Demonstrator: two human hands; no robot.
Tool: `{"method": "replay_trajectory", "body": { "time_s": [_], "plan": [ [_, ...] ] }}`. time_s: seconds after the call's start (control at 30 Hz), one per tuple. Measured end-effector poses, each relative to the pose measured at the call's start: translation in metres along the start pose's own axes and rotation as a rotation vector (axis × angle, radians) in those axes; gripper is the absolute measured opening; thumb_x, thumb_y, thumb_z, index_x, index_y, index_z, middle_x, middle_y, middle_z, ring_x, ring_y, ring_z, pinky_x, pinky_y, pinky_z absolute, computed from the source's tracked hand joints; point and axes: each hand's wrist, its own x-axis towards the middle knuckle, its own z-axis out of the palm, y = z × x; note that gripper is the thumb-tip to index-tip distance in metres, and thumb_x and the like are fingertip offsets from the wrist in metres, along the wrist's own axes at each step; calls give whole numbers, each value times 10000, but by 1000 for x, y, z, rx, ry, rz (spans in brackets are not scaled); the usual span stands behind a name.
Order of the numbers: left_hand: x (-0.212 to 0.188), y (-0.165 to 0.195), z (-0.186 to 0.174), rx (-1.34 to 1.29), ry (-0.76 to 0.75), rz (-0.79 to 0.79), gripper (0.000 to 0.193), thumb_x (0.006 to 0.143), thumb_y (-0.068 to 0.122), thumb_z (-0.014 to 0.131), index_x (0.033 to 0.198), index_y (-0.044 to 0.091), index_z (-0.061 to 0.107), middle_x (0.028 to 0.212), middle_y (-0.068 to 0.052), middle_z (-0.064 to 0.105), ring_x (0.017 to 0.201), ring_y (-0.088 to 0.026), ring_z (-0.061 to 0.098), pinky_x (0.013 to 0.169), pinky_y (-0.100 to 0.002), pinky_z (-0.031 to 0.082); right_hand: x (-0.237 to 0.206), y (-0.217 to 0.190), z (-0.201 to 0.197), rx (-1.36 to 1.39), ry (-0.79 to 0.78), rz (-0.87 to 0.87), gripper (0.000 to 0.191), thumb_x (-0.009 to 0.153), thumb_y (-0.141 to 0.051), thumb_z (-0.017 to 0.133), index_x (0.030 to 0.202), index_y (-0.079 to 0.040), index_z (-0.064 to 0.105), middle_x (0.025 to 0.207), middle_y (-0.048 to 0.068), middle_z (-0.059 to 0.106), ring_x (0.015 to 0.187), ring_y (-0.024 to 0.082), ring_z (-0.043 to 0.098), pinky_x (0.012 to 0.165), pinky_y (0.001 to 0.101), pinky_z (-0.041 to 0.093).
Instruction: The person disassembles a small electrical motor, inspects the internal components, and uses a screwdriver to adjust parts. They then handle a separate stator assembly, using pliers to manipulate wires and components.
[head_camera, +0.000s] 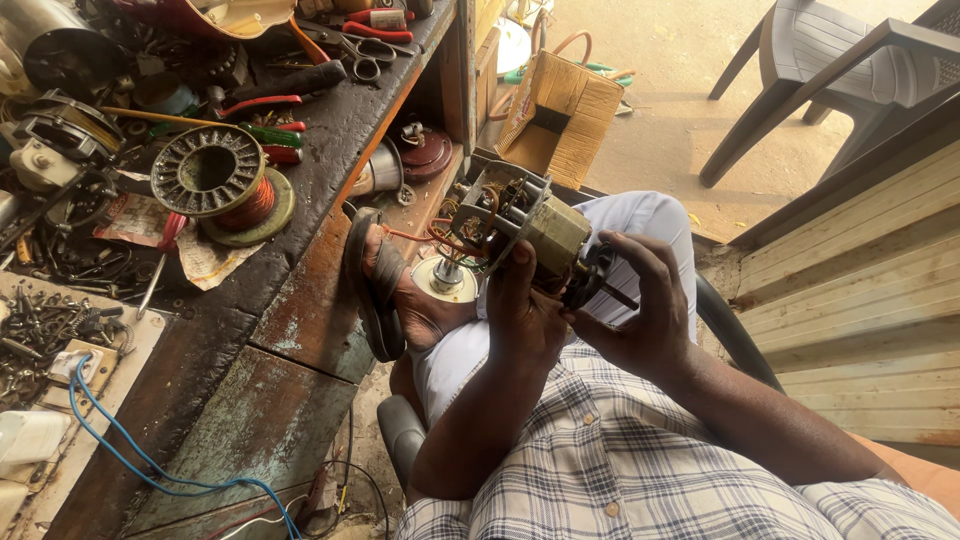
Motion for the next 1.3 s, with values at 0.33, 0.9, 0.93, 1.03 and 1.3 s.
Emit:
{"method": "replay_trajectory", "body": {
  "time_s": [0.33, 0.9, 0.93, 1.03, 1.3],
  "plan": [
    [1, 3, -2, 86, -15, 15, 555, 1027, 417, 659, 1378, 12, 518, 1260, -105, 611, 1154, -204, 610, 1001, -370, 502, -3, 1, 2, 109, -49, 114, 878, 863, -386, 845, 1509, -7, 387, 1399, 194, 592, 1303, 303, 622, 1098, 414, 536],
    [-1, 0, -4, 7, -43, 45, 537, 1011, 359, 690, 1382, 12, 514, 1266, -117, 622, 1185, -229, 628, 1013, -386, 530, -5, 2, 6, -93, 74, -165, 780, 857, -264, 907, 1431, -45, 426, 1405, 233, 501, 1306, 340, 585, 1032, 395, 592],
    [0, -1, -4, 27, -34, 55, 530, 1010, 355, 688, 1378, 14, 518, 1265, -115, 622, 1188, -228, 627, 1018, -385, 530, -4, 2, 5, -90, 75, -163, 771, 848, -273, 905, 1415, -41, 438, 1391, 234, 512, 1293, 341, 589, 1027, 399, 587],
    [3, -3, -7, 29, -19, 84, 497, 1037, 331, 689, 1388, 24, 517, 1270, -105, 606, 1196, -228, 614, 1028, -394, 521, -2, -3, 2, -100, 69, -121, 726, 836, -257, 891, 1379, -38, 461, 1365, 228, 544, 1282, 353, 593, 1044, 442, 551],
    [4, -9, -12, -17, -10, 71, 493, 1008, 299, 724, 1375, 46, 515, 1268, -83, 601, 1209, -223, 607, 1042, -414, 521, 4, -4, 0, -85, 70, -125, 717, 852, -291, 878, 1372, -28, 460, 1376, 231, 545, 1296, 361, 587, 1061, 451, 545]
  ]
}}
